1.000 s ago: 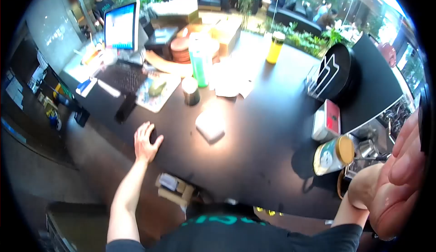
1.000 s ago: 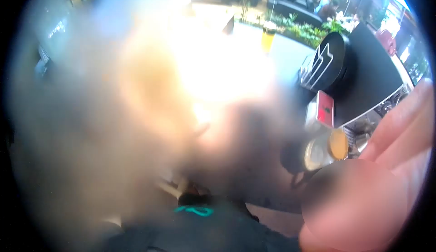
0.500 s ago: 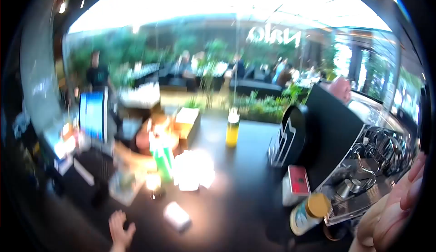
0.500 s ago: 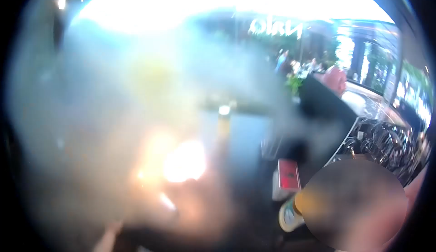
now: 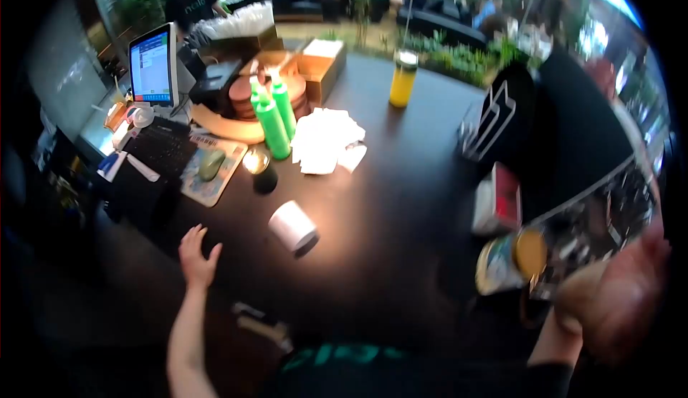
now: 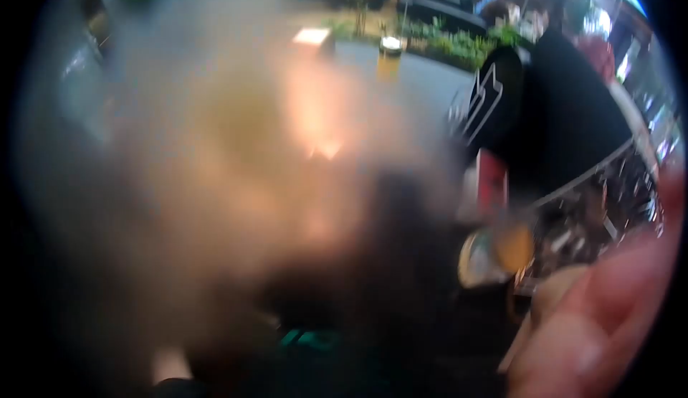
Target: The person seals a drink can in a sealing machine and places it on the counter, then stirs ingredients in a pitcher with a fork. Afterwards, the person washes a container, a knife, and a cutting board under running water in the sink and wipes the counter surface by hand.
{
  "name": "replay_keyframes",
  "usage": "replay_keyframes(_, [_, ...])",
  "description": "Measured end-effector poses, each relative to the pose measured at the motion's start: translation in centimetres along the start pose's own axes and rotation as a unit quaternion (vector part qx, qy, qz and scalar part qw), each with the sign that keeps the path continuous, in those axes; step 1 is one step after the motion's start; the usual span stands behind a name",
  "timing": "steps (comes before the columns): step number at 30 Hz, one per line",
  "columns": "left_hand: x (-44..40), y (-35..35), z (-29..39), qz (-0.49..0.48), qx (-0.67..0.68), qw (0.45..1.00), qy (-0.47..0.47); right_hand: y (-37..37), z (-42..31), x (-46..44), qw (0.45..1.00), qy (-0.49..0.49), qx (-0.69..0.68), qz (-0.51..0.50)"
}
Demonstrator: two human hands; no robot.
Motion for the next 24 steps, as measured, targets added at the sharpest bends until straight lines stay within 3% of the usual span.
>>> replay_keyframes(3, [0.1,0.6,-0.7,-0.006,-0.009,1.0,-0.009,3.0,-4.8,-1.9,0.989,-0.006,-0.139,-0.052])
replay_keyframes(4, [0.1,0.4,-0.6,-0.002,-0.004,1.0,-0.013,5.0,-5.1,-0.7,0.934,0.111,-0.338,0.016])
replay_keyframes(5, [-0.2,0.2,-0.7,-0.01,-0.012,1.0,-0.012,7.7,-5.6,0.8,0.89,0.166,-0.424,0.013])
replay_keyframes(7, [0.0,0.2,-0.8,-0.016,-0.021,1.0,-0.016,13.3,-7.7,4.0,0.815,0.226,-0.521,-0.114])
replay_keyframes(11, [-0.1,1.2,-1.5,-0.036,-0.042,0.998,-0.007,20.2,-17.1,7.5,0.694,0.112,-0.643,-0.302])
replay_keyframes(13, [-0.2,1.7,-1.2,-0.047,-0.054,0.997,-0.024,21.0,-20.1,7.4,0.702,-0.006,-0.635,-0.324])
replay_keyframes(19, [-0.5,2.3,-0.6,-0.076,-0.09,0.991,-0.061,25.1,-23.1,8.4,0.689,-0.026,-0.632,-0.356])
replay_keyframes(21, [-0.1,2.5,-0.6,-0.082,-0.086,0.991,-0.059,26.0,-22.5,8.3,0.659,0.005,-0.643,-0.391])
replay_keyframes(22, [0.0,2.6,-0.8,-0.079,-0.092,0.991,-0.061,27.4,-22.6,8.8,0.708,0.003,-0.606,-0.362])
replay_keyframes(23, [-0.3,2.7,-0.8,-0.074,-0.099,0.991,-0.061,28.2,-21.0,8.9,0.669,0.071,-0.656,-0.342])
replay_keyframes(24, [-0.3,2.7,-0.7,-0.079,-0.097,0.99,-0.067,30.6,-19.7,9.9,0.701,0.133,-0.621,-0.323])
Point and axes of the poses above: each hand's wrist, its own x-axis away from the middle knuckle, its own y-axis out of the palm, z = x × y, the point moved 8 cm from there along -x, towards the middle knuckle, and after that the axes turned 4 degrees about -z, right-handed, at the moved point
